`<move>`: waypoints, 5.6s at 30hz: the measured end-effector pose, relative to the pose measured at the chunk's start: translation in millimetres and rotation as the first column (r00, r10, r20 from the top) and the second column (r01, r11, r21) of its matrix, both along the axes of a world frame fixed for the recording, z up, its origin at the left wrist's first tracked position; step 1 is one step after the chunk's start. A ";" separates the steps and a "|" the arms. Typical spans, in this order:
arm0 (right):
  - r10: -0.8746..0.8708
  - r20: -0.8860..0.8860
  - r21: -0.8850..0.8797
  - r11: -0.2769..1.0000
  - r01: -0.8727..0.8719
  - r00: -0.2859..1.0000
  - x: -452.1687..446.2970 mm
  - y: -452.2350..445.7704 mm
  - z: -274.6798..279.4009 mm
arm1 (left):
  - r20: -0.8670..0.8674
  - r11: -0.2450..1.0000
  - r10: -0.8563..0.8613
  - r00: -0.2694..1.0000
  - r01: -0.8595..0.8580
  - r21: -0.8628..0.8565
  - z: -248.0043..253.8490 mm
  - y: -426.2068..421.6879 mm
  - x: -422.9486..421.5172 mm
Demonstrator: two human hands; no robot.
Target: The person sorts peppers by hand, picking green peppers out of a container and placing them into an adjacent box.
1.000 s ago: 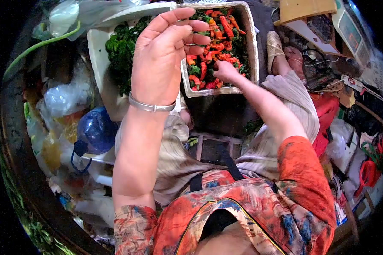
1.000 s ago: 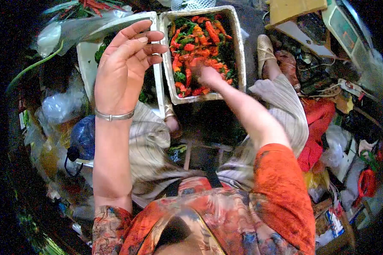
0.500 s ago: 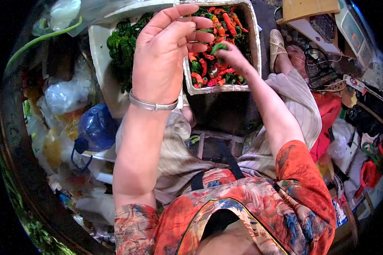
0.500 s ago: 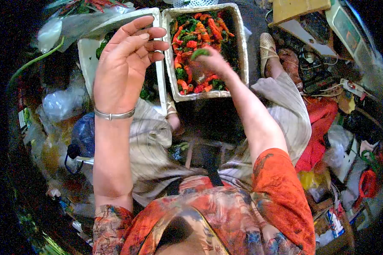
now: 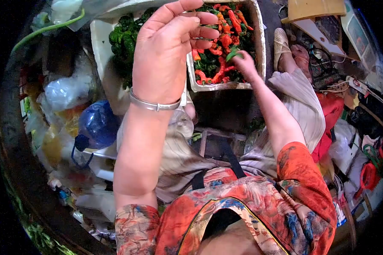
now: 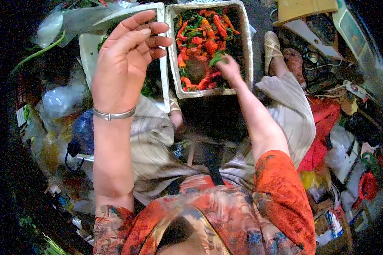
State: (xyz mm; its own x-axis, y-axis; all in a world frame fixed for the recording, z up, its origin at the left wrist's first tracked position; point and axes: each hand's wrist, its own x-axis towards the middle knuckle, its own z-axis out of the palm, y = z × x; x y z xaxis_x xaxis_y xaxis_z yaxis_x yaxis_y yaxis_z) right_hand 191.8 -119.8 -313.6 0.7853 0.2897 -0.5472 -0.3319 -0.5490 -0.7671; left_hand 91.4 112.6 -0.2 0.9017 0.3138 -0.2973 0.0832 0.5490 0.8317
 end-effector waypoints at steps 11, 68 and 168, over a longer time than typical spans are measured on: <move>0.478 0.430 -0.034 0.857 -0.515 0.766 -44.7 52.3 11.9 | -0.004 1.000 -0.009 1.000 0.009 0.011 3.4 -2.9 -2.2; 0.458 0.095 -0.261 0.868 -0.422 0.884 -70.8 94.5 3.4 | 0.001 0.999 -0.031 1.000 0.030 0.032 10.1 7.2 -6.3; 0.312 -0.326 0.892 0.414 0.181 0.892 15.0 23.0 277.7 | -0.039 0.973 -0.211 0.977 0.205 -0.110 -24.6 -76.3 35.0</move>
State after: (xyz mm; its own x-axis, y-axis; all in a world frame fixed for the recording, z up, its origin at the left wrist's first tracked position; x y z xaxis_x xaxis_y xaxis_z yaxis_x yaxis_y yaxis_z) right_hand 206.7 -96.9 -35.9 0.5268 0.8330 -0.1689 -0.7129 0.3248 -0.6215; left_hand 126.4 36.3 -24.8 0.9269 0.0860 -0.3652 0.2449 0.5987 0.7626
